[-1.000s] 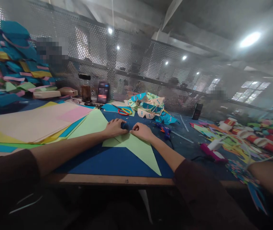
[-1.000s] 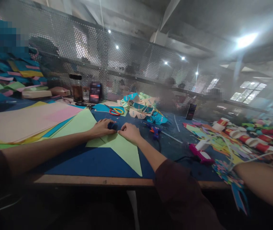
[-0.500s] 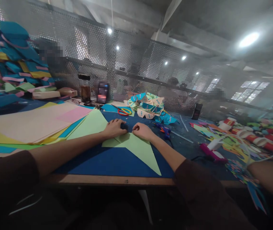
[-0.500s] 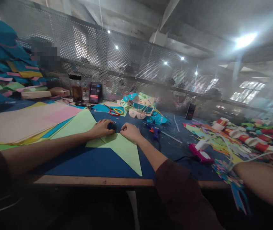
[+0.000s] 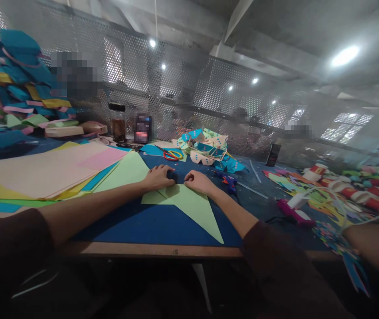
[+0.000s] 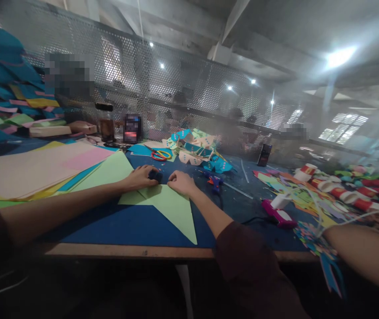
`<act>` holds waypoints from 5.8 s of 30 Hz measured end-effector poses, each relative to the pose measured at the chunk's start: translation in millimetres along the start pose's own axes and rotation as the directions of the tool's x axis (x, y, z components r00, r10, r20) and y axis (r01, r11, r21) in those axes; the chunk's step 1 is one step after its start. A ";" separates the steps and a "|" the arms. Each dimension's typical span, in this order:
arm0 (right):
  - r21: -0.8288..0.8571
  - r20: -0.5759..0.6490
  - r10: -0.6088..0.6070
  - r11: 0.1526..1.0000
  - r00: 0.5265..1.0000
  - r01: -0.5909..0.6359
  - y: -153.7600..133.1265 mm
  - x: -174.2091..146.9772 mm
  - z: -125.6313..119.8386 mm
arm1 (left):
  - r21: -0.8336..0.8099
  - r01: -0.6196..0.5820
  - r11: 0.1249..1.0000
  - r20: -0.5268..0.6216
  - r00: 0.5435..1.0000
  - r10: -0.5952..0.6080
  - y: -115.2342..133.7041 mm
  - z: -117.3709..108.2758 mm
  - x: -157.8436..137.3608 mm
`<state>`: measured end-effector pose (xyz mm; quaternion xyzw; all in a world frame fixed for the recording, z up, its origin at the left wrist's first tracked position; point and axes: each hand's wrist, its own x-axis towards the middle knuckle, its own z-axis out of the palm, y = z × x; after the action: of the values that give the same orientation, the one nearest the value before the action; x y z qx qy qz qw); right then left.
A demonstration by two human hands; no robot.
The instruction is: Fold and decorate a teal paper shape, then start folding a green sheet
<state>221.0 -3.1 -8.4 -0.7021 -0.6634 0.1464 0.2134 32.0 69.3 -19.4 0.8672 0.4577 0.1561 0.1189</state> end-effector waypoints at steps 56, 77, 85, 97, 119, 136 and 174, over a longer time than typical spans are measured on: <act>0.266 0.108 -0.084 0.962 0.991 0.053 45.6 10.3 -16.8 | -0.241 -0.273 0.931 0.367 0.863 0.348 -60.4 -63.7 11.8; 0.231 0.108 -0.090 0.971 0.990 0.063 50.0 9.3 -22.1 | -0.234 -0.262 0.936 0.449 0.825 0.344 -69.2 -76.5 11.3; 0.186 0.084 -0.082 0.980 0.993 0.065 48.9 6.3 -24.1 | -0.197 -0.313 0.929 0.488 0.791 0.370 -70.4 -78.1 14.2; 0.026 -0.086 -0.110 0.993 0.990 0.113 18.2 -4.4 -4.0 | -0.123 -0.257 0.958 0.354 0.891 0.285 -55.4 -67.5 6.3; -0.064 -0.128 -0.010 0.998 0.992 0.002 -9.4 -2.7 13.7 | 0.017 -0.021 1.000 -0.007 1.000 0.021 -3.7 3.5 -0.7; 0.022 -0.065 -0.007 1.000 0.998 0.009 -7.9 -1.3 6.6 | 0.013 -0.022 1.000 -0.014 1.000 0.022 -0.8 2.4 -4.2; 0.119 0.048 -0.114 0.987 0.992 0.107 35.5 5.5 -13.5 | -0.237 -0.162 0.958 0.203 0.956 0.212 -42.5 -35.5 9.6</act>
<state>258.9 -0.1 -13.9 -0.6463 -0.6972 0.1920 0.2434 -8.5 103.1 0.1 0.9006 0.3368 0.1161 0.2491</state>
